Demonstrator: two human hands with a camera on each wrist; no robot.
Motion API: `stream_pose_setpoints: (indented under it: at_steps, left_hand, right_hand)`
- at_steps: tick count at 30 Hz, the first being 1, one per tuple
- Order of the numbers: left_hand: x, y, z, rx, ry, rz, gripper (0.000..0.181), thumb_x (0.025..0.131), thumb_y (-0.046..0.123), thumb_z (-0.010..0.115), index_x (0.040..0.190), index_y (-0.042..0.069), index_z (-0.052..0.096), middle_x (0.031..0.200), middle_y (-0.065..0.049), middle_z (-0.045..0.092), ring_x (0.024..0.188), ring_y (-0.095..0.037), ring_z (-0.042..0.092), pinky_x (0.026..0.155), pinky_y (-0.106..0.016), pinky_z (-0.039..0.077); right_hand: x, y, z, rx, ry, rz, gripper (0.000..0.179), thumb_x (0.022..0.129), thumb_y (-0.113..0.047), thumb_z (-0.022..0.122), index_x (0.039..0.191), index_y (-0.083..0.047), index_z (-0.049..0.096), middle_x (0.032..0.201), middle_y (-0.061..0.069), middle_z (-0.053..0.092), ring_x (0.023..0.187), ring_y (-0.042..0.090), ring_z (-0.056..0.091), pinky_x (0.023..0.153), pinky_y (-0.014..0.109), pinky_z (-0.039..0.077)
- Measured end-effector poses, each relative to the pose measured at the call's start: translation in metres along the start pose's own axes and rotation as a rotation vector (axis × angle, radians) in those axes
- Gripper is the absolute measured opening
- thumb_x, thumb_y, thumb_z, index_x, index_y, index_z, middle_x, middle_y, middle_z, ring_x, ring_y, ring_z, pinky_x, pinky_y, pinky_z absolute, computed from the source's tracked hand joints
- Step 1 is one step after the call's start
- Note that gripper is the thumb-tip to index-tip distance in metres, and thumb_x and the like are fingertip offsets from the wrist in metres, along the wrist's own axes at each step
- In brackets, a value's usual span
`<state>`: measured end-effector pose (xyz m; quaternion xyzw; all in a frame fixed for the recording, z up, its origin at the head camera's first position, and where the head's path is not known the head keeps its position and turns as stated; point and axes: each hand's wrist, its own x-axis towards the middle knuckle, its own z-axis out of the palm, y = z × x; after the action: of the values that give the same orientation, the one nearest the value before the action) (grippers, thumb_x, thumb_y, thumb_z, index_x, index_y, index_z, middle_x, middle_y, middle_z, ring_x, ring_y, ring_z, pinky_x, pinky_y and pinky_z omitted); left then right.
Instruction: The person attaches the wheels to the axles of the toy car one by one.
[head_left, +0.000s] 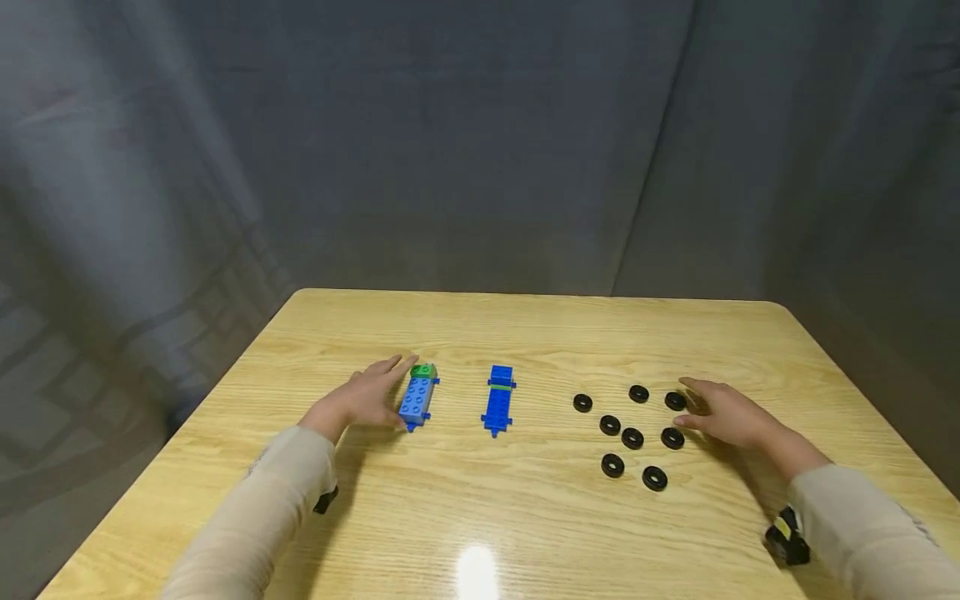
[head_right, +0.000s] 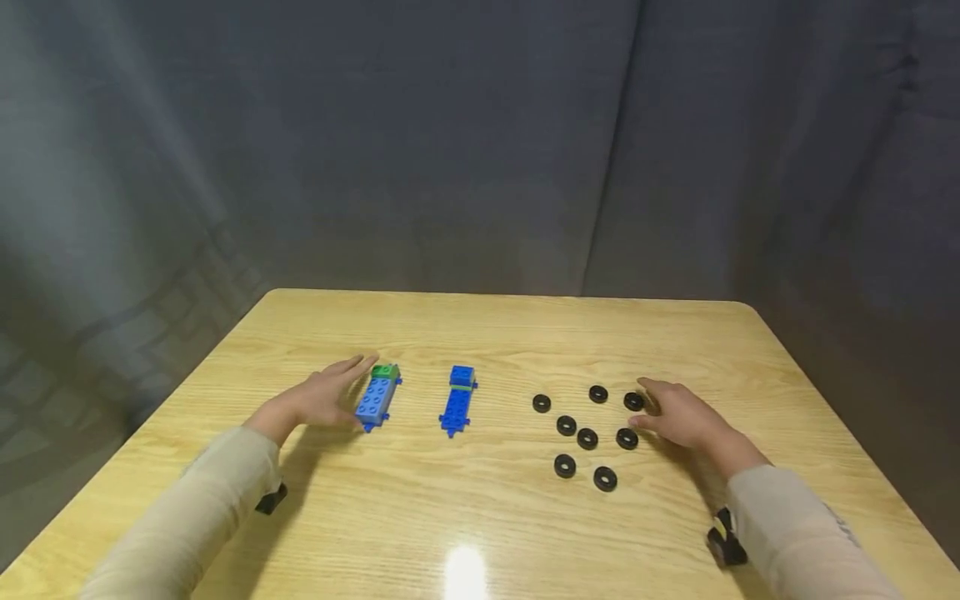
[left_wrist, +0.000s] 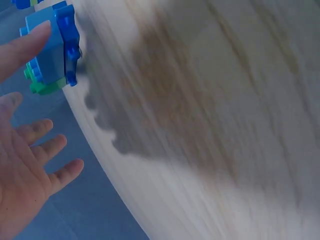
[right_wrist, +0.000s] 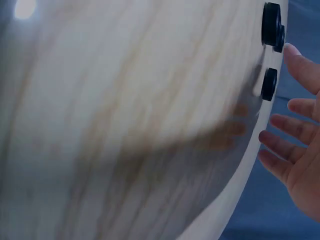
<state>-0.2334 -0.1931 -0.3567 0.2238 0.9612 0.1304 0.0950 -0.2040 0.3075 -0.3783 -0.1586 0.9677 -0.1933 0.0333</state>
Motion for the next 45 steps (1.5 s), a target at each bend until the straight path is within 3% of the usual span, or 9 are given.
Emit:
stream_pose_setpoints:
  at_steps: [8,18,29,35,39,42,45]
  left_hand:
    - [0.012,0.004,0.005,-0.021,-0.039,0.003,0.102,0.062,0.025,0.077,0.14,0.015,0.012,0.14,-0.019,0.013,0.123,-0.039,0.015,0.091,-0.063,0.012]
    - [0.012,0.003,0.005,-0.031,-0.099,0.012,0.102,0.059,0.025,0.079,0.139,0.015,0.015,0.14,-0.018,0.014,0.123,-0.039,0.016,0.091,-0.062,0.013]
    - [0.013,-0.002,0.009,-0.081,-0.074,0.08,0.098,0.06,0.016,0.079,0.138,0.01,0.02,0.136,-0.02,0.021,0.121,-0.038,0.023,0.091,-0.052,0.027]
    - [0.015,-0.004,0.011,-0.14,-0.044,0.147,0.097,0.057,0.008,0.08,0.135,0.004,0.023,0.136,-0.021,0.02,0.121,-0.039,0.022,0.094,-0.05,0.026]
    - [0.016,-0.004,0.012,-0.202,-0.033,0.179,0.096,0.054,0.001,0.079,0.132,0.001,0.023,0.132,-0.02,0.026,0.117,-0.037,0.029,0.093,-0.049,0.028]
    - [0.017,-0.003,0.013,-0.223,-0.037,0.153,0.097,0.053,-0.002,0.077,0.133,0.002,0.022,0.128,-0.017,0.03,0.112,-0.033,0.034,0.092,-0.046,0.03]
    - [0.018,-0.002,0.014,-0.182,-0.039,0.137,0.099,0.053,0.0,0.077,0.134,0.003,0.02,0.128,-0.017,0.028,0.11,-0.033,0.035,0.089,-0.046,0.033]
  right_hand:
    - [-0.001,0.001,0.005,-0.004,0.026,-0.036,0.06,0.075,-0.025,0.065,0.115,0.015,0.045,0.111,0.033,0.045,0.104,0.048,0.038,0.084,0.054,0.032]
    - [0.001,0.0,0.01,-0.076,0.054,-0.026,0.041,0.075,-0.018,0.066,0.106,0.007,0.055,0.102,0.026,0.052,0.097,0.043,0.045,0.08,0.052,0.036]
    - [0.001,-0.001,0.01,-0.091,0.061,-0.041,0.032,0.075,-0.011,0.064,0.102,0.006,0.057,0.1,0.023,0.054,0.096,0.042,0.046,0.079,0.051,0.037]
    - [0.001,-0.001,0.011,-0.091,0.074,-0.042,0.028,0.075,-0.008,0.064,0.099,0.005,0.058,0.098,0.022,0.055,0.094,0.04,0.048,0.078,0.049,0.038]
    - [0.002,-0.001,0.011,-0.083,0.084,-0.05,0.025,0.074,-0.007,0.064,0.096,0.004,0.059,0.094,0.019,0.057,0.09,0.037,0.05,0.076,0.047,0.039]
    - [0.002,-0.001,0.011,-0.08,0.084,-0.053,0.024,0.074,-0.007,0.064,0.095,0.004,0.059,0.093,0.019,0.057,0.09,0.037,0.051,0.075,0.047,0.04]
    - [0.001,0.0,0.011,-0.082,0.082,-0.049,0.024,0.074,-0.007,0.064,0.095,0.004,0.059,0.093,0.018,0.057,0.089,0.036,0.051,0.075,0.046,0.04]
